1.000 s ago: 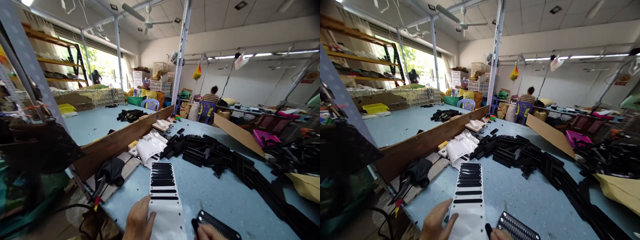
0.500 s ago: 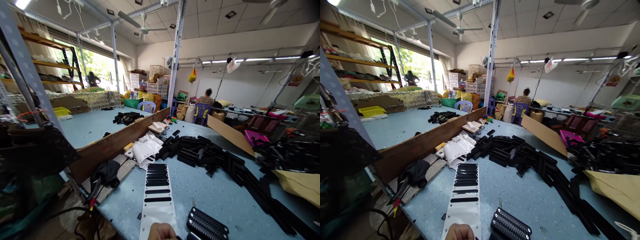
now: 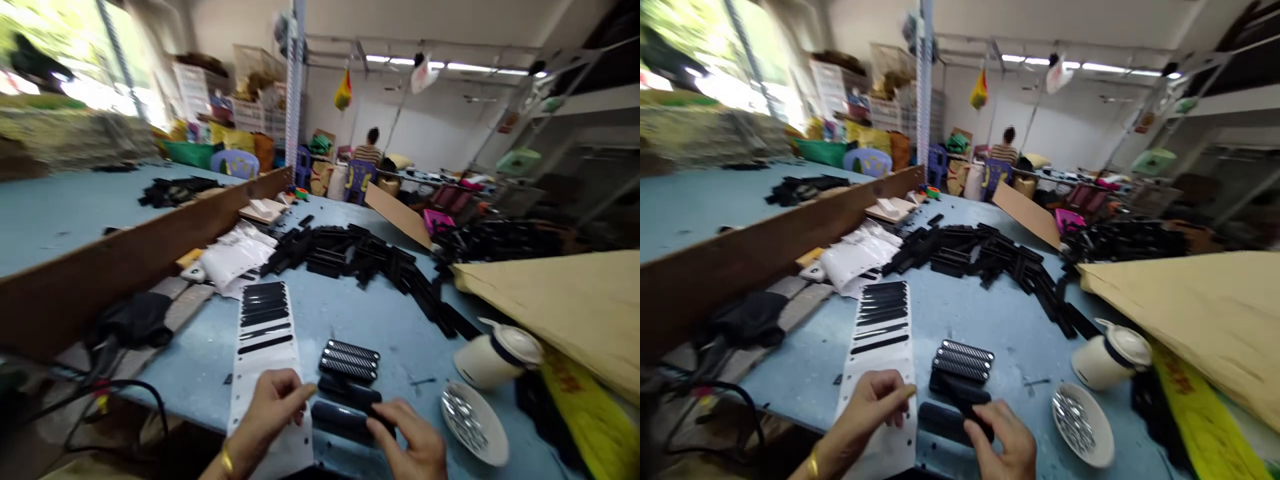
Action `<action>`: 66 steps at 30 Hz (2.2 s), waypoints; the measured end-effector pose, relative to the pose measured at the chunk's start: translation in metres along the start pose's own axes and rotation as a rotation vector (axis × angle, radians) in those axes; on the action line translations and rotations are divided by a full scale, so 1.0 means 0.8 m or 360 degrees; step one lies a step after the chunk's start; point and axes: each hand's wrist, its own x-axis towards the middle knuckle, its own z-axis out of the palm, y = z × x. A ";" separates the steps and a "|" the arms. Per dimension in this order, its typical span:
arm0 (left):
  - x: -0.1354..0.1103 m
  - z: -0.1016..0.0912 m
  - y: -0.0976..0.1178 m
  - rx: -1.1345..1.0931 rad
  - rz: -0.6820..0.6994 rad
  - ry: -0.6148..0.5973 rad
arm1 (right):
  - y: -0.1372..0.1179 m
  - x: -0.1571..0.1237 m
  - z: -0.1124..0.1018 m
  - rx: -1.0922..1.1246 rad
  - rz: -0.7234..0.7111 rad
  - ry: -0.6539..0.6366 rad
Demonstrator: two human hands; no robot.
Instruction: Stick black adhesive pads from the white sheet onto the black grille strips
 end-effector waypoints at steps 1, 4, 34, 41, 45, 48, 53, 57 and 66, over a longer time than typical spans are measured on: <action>0.007 -0.005 0.002 0.0081 0.0049 0.0058 | 0.008 0.005 -0.009 0.0003 0.0071 0.0030; 0.033 -0.013 0.001 0.0672 0.0406 0.0241 | 0.032 0.023 -0.025 0.0028 0.0301 0.0068; 0.092 0.025 -0.025 0.1116 0.0490 0.0021 | 0.091 0.051 -0.005 -0.0033 0.0240 -0.0246; 0.090 0.023 -0.028 0.1068 0.0474 0.0003 | 0.083 0.056 0.000 -0.0124 0.0126 -0.0322; 0.088 0.023 -0.028 0.1051 0.0466 -0.0042 | 0.078 0.056 0.005 -0.0178 0.0084 -0.0349; 0.087 0.022 -0.030 0.1037 0.0470 -0.0044 | 0.077 0.056 0.006 -0.0197 0.0073 -0.0361; 0.088 0.022 -0.030 0.0997 0.0494 -0.0055 | 0.080 0.057 0.009 -0.0164 0.0008 -0.0326; 0.087 0.023 -0.030 0.0967 0.0502 -0.0048 | 0.083 0.058 0.012 -0.0204 -0.0017 -0.0331; 0.086 0.021 -0.034 0.0939 0.0506 -0.0041 | 0.081 0.058 0.013 -0.0318 0.0008 -0.0399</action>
